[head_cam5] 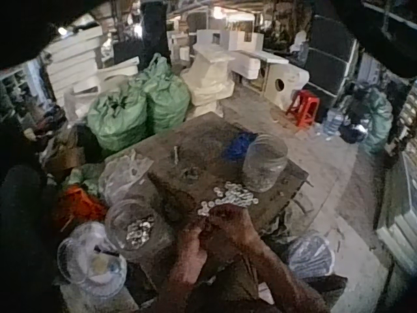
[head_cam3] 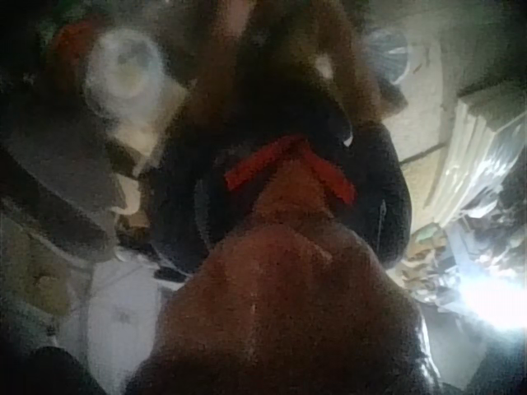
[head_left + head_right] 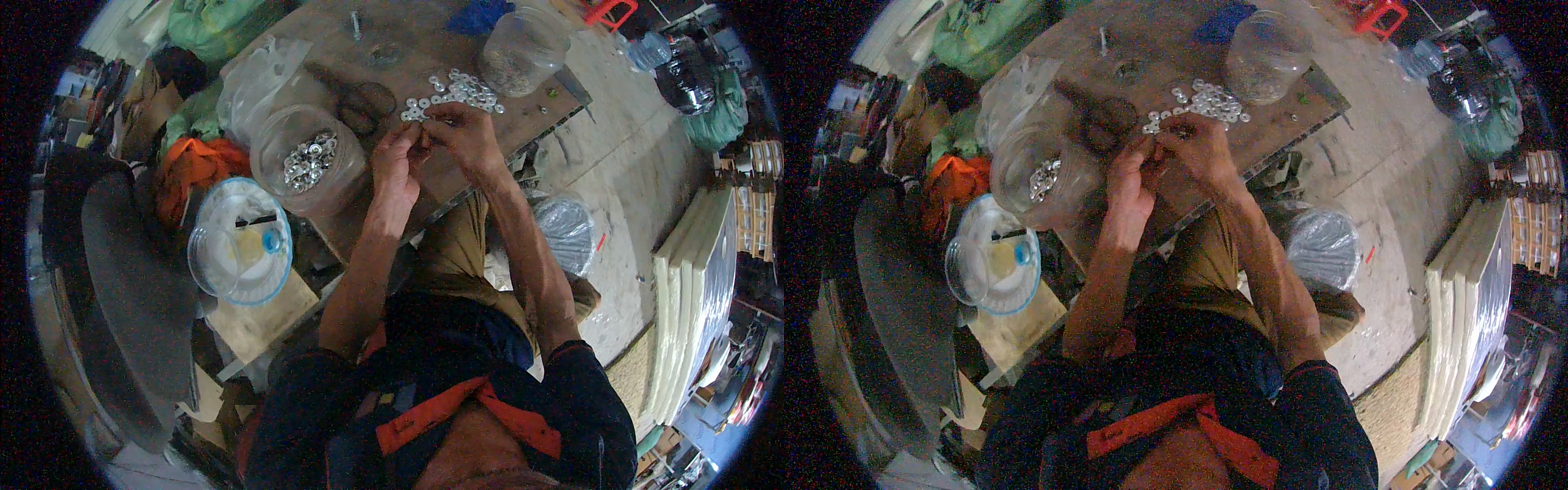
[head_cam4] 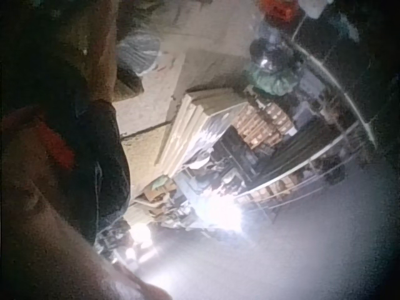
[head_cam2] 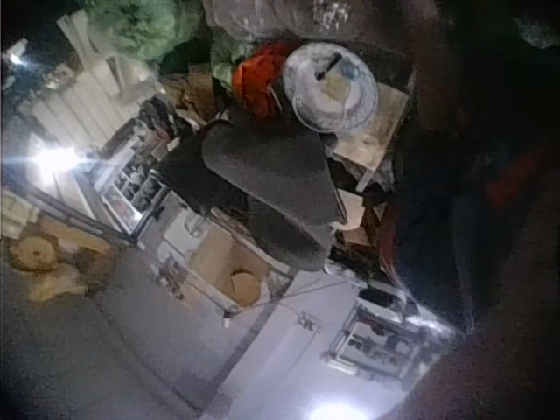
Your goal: The person sits at a workbench and assembles small metal washers and screws by hand. They pick up individual washers and screws, fit them together, and place the assembled units into a clear plastic jar.
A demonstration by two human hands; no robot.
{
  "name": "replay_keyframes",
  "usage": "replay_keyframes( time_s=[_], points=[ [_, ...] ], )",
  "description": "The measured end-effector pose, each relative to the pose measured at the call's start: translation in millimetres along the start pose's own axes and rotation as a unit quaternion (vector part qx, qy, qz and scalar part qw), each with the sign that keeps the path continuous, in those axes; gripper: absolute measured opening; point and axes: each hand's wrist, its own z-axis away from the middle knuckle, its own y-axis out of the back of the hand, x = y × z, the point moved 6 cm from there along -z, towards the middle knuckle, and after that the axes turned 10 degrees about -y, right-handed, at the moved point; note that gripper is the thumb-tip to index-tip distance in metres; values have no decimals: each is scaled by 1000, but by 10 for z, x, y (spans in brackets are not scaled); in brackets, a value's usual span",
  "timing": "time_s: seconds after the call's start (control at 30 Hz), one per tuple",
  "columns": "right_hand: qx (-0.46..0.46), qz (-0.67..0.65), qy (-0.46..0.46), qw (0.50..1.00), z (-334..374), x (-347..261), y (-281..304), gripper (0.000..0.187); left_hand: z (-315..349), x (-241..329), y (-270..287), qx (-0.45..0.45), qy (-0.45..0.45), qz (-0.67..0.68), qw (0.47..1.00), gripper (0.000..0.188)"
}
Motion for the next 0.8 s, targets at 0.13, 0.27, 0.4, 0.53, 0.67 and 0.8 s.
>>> replay_keyframes(
  time_s=[0.13,0.27,0.4,0.53,0.67,0.8],
  points=[
    [29,123,21,992,-67,-4,62,18,29,45,-56,-1,-9,-17,1000,15],
    [79,232,60,968,-89,-146,112,17,74,101,-130,-27,-30,23,999,20],
    [-8,131,56,990,14,-503,-80,19,-70,145,-40,-37,-127,-149,980,16],
    [-147,181,118,965,184,-1103,-637,26,-153,246,-93,-69,-416,-394,817,20],
    [-237,186,121,946,247,-1353,-1192,28,-217,97,-198,-39,-397,-750,528,30],
    [-175,143,88,970,13,-1302,-658,25,-143,202,-251,-15,-413,-717,562,29]
  ],
)
